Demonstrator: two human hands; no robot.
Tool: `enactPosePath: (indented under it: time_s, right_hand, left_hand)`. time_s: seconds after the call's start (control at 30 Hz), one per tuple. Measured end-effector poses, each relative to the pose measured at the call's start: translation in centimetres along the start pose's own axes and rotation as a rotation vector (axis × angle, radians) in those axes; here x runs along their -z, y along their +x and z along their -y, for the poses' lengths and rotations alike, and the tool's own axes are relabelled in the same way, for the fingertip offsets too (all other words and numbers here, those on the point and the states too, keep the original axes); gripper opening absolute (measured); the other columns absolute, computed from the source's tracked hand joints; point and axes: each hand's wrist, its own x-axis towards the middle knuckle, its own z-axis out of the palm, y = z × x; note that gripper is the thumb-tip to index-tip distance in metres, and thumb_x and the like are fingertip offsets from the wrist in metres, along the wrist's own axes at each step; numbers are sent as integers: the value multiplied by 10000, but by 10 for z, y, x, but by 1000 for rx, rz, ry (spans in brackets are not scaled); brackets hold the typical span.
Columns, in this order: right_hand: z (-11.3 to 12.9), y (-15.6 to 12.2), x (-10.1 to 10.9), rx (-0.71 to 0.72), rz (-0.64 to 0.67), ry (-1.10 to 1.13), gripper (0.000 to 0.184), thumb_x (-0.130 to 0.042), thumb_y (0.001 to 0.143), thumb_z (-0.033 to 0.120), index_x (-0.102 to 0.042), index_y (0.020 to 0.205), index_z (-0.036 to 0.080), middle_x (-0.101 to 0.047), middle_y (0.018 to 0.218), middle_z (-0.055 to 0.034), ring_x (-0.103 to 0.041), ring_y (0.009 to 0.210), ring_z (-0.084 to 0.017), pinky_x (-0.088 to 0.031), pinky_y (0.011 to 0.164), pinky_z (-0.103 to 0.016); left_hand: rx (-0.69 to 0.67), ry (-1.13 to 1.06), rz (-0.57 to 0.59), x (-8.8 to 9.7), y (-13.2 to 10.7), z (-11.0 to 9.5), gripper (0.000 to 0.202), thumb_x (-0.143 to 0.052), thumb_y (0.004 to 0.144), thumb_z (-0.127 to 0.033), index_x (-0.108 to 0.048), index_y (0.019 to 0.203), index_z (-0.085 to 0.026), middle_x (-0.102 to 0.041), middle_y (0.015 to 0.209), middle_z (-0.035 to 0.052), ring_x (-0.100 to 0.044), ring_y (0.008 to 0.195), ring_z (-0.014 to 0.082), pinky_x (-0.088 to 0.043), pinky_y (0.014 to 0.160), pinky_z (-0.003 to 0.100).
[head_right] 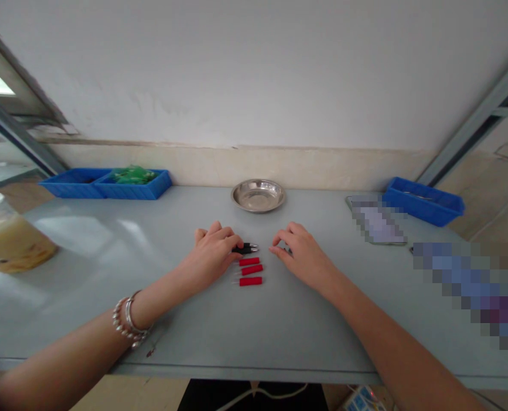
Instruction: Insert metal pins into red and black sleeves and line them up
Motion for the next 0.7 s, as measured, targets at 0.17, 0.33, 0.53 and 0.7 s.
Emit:
enactPosePath:
  time_s: [0.17, 0.33, 0.53, 0.7]
  right_hand:
    - [5, 0, 1, 34, -34, 38, 235, -451, 801, 342, -601, 816, 163, -506, 776, -37, -460, 765, -96, -349, 712, -215]
    - [11, 1, 0, 55, 11, 138, 310, -383, 829, 384, -590, 808, 154, -528, 747, -24, -453, 724, -78, -333, 674, -190]
    - [15, 2, 0, 8, 87, 221, 375, -339, 835, 405, -527, 685, 118, -476, 612, -3, -408, 593, -54, -285, 554, -166]
    - [15, 1, 2, -23, 99, 330, 369, -337, 830, 404, -487, 651, 118, -463, 600, 5, -402, 584, -49, -287, 546, -158]
  left_hand:
    - [13, -5, -34, 5, -2, -5, 151, -419, 831, -248, -556, 831, -184, -538, 851, 31, -363, 847, 167, -159, 619, 277]
    - [-21, -87, -125, 15, -5, -15, 154, -400, 844, -254, -529, 887, -183, -559, 864, 11, -358, 811, 144, -167, 625, 281]
    - [-94, -148, -228, 20, -11, -23, 178, -374, 851, -232, -538, 897, -179, -578, 847, 12, -354, 777, 135, -172, 630, 291]
    - [-117, -148, -271, 20, -11, -23, 177, -413, 839, -276, -542, 931, -197, -589, 874, 1, -366, 796, 138, -177, 645, 291]
